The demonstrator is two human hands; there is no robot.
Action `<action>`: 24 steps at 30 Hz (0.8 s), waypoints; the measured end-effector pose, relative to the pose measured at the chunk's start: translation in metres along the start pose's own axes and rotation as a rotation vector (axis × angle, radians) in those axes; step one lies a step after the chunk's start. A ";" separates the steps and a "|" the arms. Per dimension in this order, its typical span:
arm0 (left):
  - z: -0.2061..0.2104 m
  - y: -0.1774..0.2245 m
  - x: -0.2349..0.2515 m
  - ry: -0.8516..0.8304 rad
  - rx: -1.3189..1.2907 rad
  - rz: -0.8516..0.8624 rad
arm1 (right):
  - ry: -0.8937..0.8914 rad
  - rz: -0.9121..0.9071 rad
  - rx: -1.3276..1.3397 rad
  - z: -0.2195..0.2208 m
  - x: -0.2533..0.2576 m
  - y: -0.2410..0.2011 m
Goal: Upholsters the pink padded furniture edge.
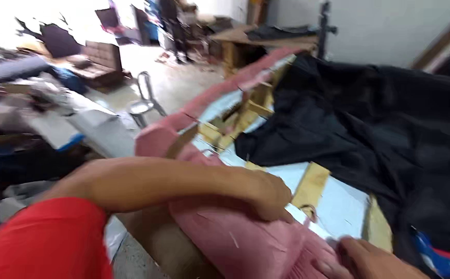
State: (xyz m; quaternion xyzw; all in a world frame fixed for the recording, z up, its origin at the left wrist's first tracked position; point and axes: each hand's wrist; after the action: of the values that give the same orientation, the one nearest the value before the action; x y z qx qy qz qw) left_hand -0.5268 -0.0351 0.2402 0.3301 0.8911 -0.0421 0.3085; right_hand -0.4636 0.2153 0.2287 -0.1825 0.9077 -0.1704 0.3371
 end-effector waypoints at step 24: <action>0.032 0.042 0.011 0.216 -0.151 -0.106 | -0.191 -0.103 0.525 -0.008 0.033 0.025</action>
State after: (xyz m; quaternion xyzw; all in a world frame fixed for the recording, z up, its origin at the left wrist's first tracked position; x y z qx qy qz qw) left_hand -0.4909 -0.0056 0.2137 0.2611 0.9359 0.0446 0.2322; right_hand -0.4976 0.2240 0.2057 -0.1502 0.7860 -0.3988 0.4479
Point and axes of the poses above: each hand's wrist, its own x-axis towards the middle knuckle, its own z-axis out of the palm, y = z × x, and after that the axes turned 10 degrees about x, right-handed
